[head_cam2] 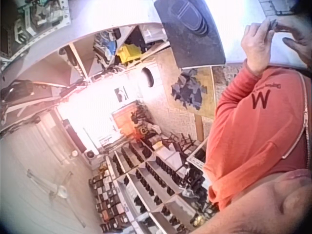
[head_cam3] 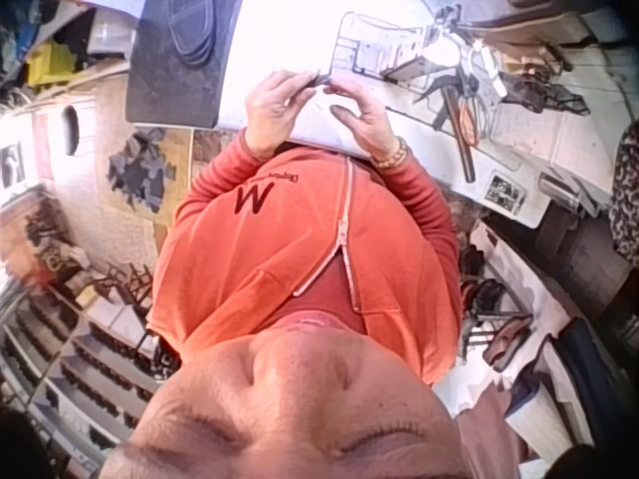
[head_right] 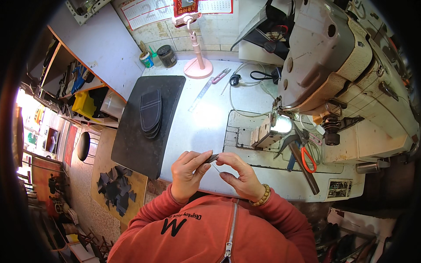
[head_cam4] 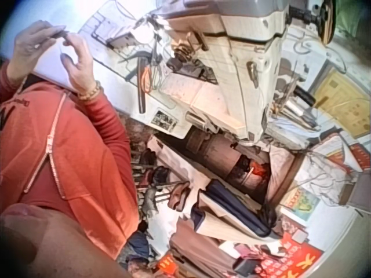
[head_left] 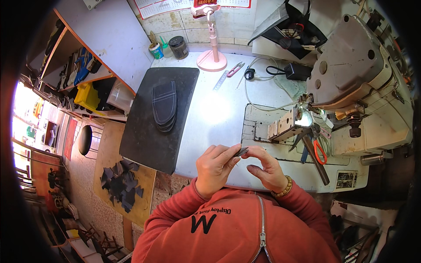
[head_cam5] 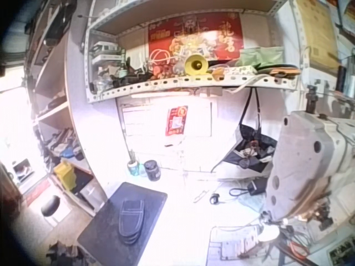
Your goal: The person prepares a sewing machine by threading it and adjusting the needle area. They then handle a small green plastic object and a dark fabric piece, positioning them on the table before returning to the machine to continue adjustments.
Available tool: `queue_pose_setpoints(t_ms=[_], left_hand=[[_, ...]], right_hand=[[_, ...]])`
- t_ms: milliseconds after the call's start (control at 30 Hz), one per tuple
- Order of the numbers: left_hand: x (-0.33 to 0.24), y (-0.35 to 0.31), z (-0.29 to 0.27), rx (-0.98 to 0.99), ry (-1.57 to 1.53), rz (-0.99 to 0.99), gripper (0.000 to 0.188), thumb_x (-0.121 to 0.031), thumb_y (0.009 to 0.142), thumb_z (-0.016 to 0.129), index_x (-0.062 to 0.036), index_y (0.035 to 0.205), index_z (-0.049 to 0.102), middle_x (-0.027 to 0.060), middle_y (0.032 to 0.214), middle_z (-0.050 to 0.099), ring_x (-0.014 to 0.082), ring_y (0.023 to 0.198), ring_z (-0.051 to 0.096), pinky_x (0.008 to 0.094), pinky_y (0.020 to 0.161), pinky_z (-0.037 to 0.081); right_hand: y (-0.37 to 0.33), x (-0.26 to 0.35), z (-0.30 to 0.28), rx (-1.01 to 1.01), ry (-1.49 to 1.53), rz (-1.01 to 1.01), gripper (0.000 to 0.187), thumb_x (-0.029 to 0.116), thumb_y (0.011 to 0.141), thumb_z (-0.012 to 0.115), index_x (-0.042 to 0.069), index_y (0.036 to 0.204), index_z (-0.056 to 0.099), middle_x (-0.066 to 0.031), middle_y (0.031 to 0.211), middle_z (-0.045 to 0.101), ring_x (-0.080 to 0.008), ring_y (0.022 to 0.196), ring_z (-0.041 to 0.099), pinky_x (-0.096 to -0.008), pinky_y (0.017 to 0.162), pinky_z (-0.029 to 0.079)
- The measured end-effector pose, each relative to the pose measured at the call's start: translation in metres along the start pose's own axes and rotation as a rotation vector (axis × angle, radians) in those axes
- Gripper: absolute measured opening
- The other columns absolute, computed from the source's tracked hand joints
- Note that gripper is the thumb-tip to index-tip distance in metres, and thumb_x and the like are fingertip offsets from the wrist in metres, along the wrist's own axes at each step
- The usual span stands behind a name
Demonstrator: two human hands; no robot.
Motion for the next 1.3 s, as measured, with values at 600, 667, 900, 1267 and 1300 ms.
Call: queue_pose_setpoints(t_ms=[600,667,900,1267,1300], left_hand=[[0.005,-0.004,-0.001,0.056,-0.084,-0.039,0.035,0.001,0.078,0.075,-0.0084,0.112,0.074,0.005,0.08,0.066,0.0194,0.067,0.055,0.0308,0.06,0.045],[0.007,-0.005,-0.002,0.045,-0.076,-0.05,0.036,0.001,0.078,0.075,-0.0076,0.113,0.073,0.0054,0.081,0.066,0.0196,0.068,0.055,0.0307,0.061,0.046],[0.01,-0.012,0.003,0.076,-0.1,-0.084,0.041,0.001,0.079,0.075,-0.0057,0.119,0.07,0.0074,0.085,0.066,0.0191,0.073,0.059,0.0304,0.065,0.05],[-0.002,-0.014,0.01,0.011,-0.168,-0.083,0.04,-0.008,0.079,0.077,-0.0084,0.119,0.069,0.0052,0.083,0.064,0.0201,0.068,0.057,0.0316,0.06,0.048],[-0.002,-0.013,0.01,0.008,-0.173,-0.085,0.04,-0.008,0.079,0.077,-0.0084,0.119,0.069,0.005,0.083,0.064,0.0203,0.067,0.057,0.0319,0.06,0.048]], right_hand=[[-0.002,-0.008,0.004,0.031,0.078,0.026,0.051,-0.007,0.089,0.061,0.006,0.138,0.051,-0.0085,0.126,0.057,-0.0197,0.117,0.056,-0.036,0.102,0.042],[-0.003,-0.009,0.0,-0.065,0.081,0.056,0.043,-0.006,0.09,0.061,0.003,0.131,0.054,-0.0089,0.12,0.059,-0.02,0.11,0.059,-0.0354,0.1,0.043],[-0.002,-0.019,-0.02,-0.402,0.484,0.174,0.012,0.006,0.089,0.065,0.005,0.086,0.053,-0.008,0.079,0.059,-0.0157,0.074,0.056,-0.0308,0.079,0.048],[0.004,-0.005,-0.015,-0.382,0.363,0.05,0.009,0.002,0.09,0.063,-0.002,0.097,0.066,-0.0117,0.101,0.062,-0.0144,0.085,0.058,-0.0262,0.077,0.049],[0.004,-0.003,-0.015,-0.365,0.293,0.018,0.011,0.001,0.091,0.062,-0.003,0.101,0.066,-0.0117,0.102,0.061,-0.0143,0.086,0.059,-0.0255,0.076,0.049]])
Point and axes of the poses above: each hand's wrist, its own y-axis towards the middle knuckle, its own z-axis out of the palm, x = y × z, the point moved 8 cm from there along y, towards the middle knuckle
